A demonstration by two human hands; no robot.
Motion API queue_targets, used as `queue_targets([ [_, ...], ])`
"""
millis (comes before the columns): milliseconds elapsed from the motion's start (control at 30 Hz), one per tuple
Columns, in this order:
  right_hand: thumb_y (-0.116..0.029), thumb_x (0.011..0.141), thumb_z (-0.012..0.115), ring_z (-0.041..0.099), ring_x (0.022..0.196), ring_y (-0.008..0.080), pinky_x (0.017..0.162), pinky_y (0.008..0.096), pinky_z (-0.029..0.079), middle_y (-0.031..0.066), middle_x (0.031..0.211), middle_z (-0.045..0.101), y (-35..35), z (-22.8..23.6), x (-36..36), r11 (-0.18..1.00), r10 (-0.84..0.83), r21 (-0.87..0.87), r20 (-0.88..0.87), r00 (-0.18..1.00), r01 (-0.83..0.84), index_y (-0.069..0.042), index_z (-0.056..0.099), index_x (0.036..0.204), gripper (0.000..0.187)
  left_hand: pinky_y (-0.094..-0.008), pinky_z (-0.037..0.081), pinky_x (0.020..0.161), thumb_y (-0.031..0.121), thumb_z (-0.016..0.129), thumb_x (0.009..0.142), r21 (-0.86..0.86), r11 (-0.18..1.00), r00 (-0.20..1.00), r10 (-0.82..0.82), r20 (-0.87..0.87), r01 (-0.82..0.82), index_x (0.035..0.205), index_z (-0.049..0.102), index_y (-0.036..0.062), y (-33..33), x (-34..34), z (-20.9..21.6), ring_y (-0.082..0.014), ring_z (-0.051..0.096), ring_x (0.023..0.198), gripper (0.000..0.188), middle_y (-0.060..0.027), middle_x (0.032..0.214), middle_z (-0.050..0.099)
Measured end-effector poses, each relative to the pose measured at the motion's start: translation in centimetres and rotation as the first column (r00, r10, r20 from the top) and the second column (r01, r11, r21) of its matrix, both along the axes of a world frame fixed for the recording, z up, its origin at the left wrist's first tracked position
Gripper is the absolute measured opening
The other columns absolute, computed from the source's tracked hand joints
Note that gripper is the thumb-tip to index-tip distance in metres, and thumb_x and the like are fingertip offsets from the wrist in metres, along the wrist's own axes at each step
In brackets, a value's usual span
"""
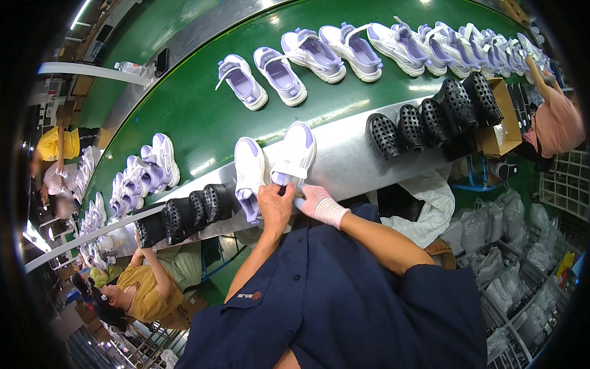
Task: The person assembles shoes on a conveyor belt by picking up a white shoe upper, inserting a black sole component into it, and placing the assembled unit back onto the belt.
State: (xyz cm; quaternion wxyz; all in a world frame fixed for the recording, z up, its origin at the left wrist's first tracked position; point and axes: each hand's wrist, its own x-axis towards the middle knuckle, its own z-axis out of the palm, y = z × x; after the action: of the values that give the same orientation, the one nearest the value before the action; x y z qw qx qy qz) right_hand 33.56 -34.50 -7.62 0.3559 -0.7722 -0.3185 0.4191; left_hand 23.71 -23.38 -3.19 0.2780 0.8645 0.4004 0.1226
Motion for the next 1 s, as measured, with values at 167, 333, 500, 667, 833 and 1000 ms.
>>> queue_targets([
  [167, -0.045, 0.099, 0.064, 0.051, 0.055, 0.0079, 0.048, 0.0251, 0.043, -0.0014, 0.071, 0.058, 1.1, 6.8, 5.5, 0.871, -0.453, -0.137, -0.598, 0.661, 0.473, -0.007, 0.068, 0.09, 0.039, -0.0412, 0.047, 0.067, 0.027, 0.074, 0.087, -0.474, 0.84, 0.949, 0.313, 0.026, -0.264, 0.08, 0.072, -0.0069, 0.1, -0.4, -0.2, -0.0266, 0.06, 0.067, 0.035, -0.0157, 0.072, 0.07],
  [333, -0.037, 0.095, 0.07, 0.05, 0.052, 0.0102, 0.046, 0.0282, 0.042, 0.0011, 0.069, 0.059, 4.7, 9.3, 6.0, 0.949, -0.314, -0.147, -0.497, 0.809, 0.278, -0.004, 0.071, 0.09, 0.033, -0.0316, 0.034, 0.052, 0.025, 0.075, 0.09, -0.74, 0.603, 0.872, 0.487, 0.046, -0.298, 0.073, 0.07, -0.0064, 0.3, -0.4, -0.2, -0.008, 0.041, 0.057, 0.036, 0.0008, 0.06, 0.056],
  [500, -0.025, 0.089, 0.073, 0.052, 0.052, 0.0125, 0.046, 0.0324, 0.044, 0.0045, 0.068, 0.062, 4.7, 8.1, 5.8, 0.959, -0.28, -0.131, -0.531, 0.799, 0.249, 0.0, 0.073, 0.087, 0.025, -0.0303, 0.029, 0.05, 0.023, 0.075, 0.092, -0.777, 0.567, 0.838, 0.537, 0.095, -0.275, 0.071, 0.069, -0.0049, 0.0, -0.4, 0.3, -0.0059, 0.039, 0.057, 0.035, 0.0043, 0.061, 0.053],
  [667, -0.024, 0.091, 0.072, 0.055, 0.056, 0.0121, 0.047, 0.0318, 0.046, 0.004, 0.07, 0.062, 3.4, 7.0, 5.8, 0.945, -0.328, -0.19, -0.489, 0.808, 0.268, 0.001, 0.073, 0.095, 0.025, -0.0266, 0.04, 0.062, 0.024, 0.077, 0.092, -0.796, 0.535, 0.84, 0.54, 0.062, -0.285, 0.083, 0.075, -0.0061, 0.1, -1.3, -0.6, -0.0088, 0.051, 0.067, 0.031, -0.0013, 0.074, 0.065],
  [833, -0.023, 0.093, 0.071, 0.055, 0.056, 0.0117, 0.049, 0.0307, 0.046, 0.0033, 0.071, 0.063, 2.4, 5.2, 4.5, 0.927, -0.373, -0.223, -0.49, 0.788, 0.3, 0.0, 0.073, 0.1, 0.024, -0.0284, 0.032, 0.053, 0.025, 0.077, 0.092, -0.8, 0.539, 0.808, 0.577, 0.12, -0.266, 0.081, 0.074, -0.0074, -0.2, -1.2, -0.9, -0.0066, 0.041, 0.059, 0.034, 0.0033, 0.064, 0.056],
  [1000, -0.025, 0.093, 0.071, 0.054, 0.055, 0.012, 0.049, 0.0305, 0.045, 0.0043, 0.073, 0.064, 2.3, 4.9, 4.0, 0.92, -0.392, -0.238, -0.502, 0.771, 0.313, -0.001, 0.072, 0.096, 0.024, -0.0287, 0.031, 0.053, 0.024, 0.077, 0.092, -0.795, 0.541, 0.794, 0.594, 0.128, -0.276, 0.079, 0.073, -0.007, -0.5, -1.0, -1.3, -0.0065, 0.041, 0.059, 0.034, 0.0034, 0.064, 0.055],
])
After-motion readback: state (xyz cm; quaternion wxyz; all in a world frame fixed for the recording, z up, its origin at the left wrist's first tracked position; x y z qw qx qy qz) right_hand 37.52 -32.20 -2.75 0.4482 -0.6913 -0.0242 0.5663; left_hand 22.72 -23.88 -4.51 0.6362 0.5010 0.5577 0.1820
